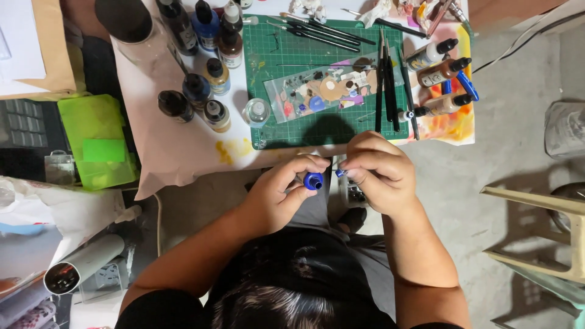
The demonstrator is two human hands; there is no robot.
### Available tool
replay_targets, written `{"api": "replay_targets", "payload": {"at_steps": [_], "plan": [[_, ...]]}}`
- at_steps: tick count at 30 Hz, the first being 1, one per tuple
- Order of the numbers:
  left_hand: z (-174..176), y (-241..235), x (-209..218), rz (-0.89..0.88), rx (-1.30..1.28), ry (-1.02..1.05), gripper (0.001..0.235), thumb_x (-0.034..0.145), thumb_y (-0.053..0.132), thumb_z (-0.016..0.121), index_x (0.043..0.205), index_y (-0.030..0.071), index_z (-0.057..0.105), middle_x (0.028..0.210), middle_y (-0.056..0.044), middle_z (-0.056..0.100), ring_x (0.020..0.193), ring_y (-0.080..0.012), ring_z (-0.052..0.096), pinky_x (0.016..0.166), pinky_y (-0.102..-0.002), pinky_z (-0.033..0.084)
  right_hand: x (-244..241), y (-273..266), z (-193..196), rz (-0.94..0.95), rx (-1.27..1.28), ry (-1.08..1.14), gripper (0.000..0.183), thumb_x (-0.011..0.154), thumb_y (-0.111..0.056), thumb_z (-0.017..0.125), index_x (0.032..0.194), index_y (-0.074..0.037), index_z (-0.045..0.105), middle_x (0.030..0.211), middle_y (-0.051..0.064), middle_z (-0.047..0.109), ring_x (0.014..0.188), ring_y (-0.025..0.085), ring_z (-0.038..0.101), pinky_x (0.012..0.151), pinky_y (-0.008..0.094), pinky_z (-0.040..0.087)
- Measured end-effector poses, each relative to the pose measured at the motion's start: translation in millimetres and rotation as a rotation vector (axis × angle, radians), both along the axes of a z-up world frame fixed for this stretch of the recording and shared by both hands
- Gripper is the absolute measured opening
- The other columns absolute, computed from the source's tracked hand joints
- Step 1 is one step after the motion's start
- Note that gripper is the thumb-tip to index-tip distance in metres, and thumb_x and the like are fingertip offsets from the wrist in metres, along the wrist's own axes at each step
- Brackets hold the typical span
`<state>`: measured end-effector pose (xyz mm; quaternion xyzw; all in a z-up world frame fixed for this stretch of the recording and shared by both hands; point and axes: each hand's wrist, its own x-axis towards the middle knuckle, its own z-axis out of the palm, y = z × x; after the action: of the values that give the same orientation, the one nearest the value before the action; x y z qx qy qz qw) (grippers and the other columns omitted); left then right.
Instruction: Painting fine details on a miniature figurine head using a small brush and various paints.
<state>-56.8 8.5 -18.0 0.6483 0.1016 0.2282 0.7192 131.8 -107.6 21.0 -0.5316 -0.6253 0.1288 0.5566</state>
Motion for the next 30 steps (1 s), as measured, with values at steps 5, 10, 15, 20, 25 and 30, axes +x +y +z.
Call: {"api": "replay_targets", "payload": {"at_steps": [5, 10, 15, 20, 25, 30], "plan": [[-2.2, -2.3, 2.2, -0.014, 0.019, 0.015, 0.026, 0.095, 0.005, 0.067, 0.121, 0.008, 0.062, 0.124, -0.012, 0.070, 0.107, -0.0275, 0.071, 0.087, -0.043, 0.062, -2.8, -6.7, -3.3, -0.027, 0.037, 0.018, 0.007, 0.093, 0.000, 0.072, 0.090, 0.005, 0.076, 0.080, 0.017, 0.066, 0.072, 0.032, 0.061, 0.071, 0.047, 0.055], [-2.2, -2.6, 4.6, 0.017, 0.016, 0.015, 0.024, 0.095, 0.004, 0.067, 0.118, 0.007, 0.062, 0.121, -0.010, 0.072, 0.113, -0.0260, 0.071, 0.092, -0.041, 0.059, -3.8, -12.0, -14.7, -0.044, 0.060, 0.075, 0.006, 0.093, 0.003, 0.071, 0.092, 0.006, 0.075, 0.082, 0.017, 0.066, 0.074, 0.031, 0.062, 0.070, 0.046, 0.055], [-3.4, -3.7, 2.9, 0.038, 0.068, 0.025, 0.023, 0.094, 0.008, 0.070, 0.116, 0.007, 0.064, 0.115, -0.009, 0.074, 0.107, -0.0245, 0.073, 0.090, -0.039, 0.060, -9.7, -18.1, -43.5, -0.052, 0.087, 0.371, 0.006, 0.095, 0.001, 0.069, 0.093, 0.007, 0.071, 0.081, 0.017, 0.062, 0.074, 0.027, 0.059, 0.068, 0.043, 0.052], [-3.0, -3.0, 5.8, 0.036, 0.135, 0.033, 0.024, 0.092, 0.009, 0.072, 0.114, 0.006, 0.065, 0.113, -0.010, 0.075, 0.104, -0.0255, 0.074, 0.088, -0.038, 0.060, -24.8, -19.1, -66.7, 0.094, 0.161, 0.979, 0.008, 0.101, -0.008, 0.065, 0.104, -0.002, 0.069, 0.078, 0.010, 0.047, 0.077, 0.022, 0.048, 0.072, 0.033, 0.045], [-3.1, -5.4, 5.4, 0.061, 0.225, 0.002, 0.025, 0.091, 0.011, 0.073, 0.114, 0.005, 0.065, 0.109, -0.009, 0.075, 0.095, -0.0267, 0.075, 0.081, -0.036, 0.061, -23.7, -22.8, -81.5, 0.233, 0.154, 1.291, 0.007, 0.103, -0.014, 0.065, 0.104, -0.008, 0.070, 0.080, 0.004, 0.043, 0.080, 0.018, 0.048, 0.073, 0.031, 0.043], [2.7, -6.3, 6.0, 0.068, 0.264, 0.012, 0.025, 0.091, 0.010, 0.073, 0.113, 0.005, 0.064, 0.107, -0.010, 0.075, 0.090, -0.0276, 0.074, 0.078, -0.036, 0.061, -24.3, -24.7, -86.8, 0.268, 0.200, 1.372, 0.007, 0.102, -0.014, 0.064, 0.104, -0.008, 0.068, 0.082, 0.005, 0.044, 0.081, 0.020, 0.049, 0.074, 0.033, 0.044]]}}
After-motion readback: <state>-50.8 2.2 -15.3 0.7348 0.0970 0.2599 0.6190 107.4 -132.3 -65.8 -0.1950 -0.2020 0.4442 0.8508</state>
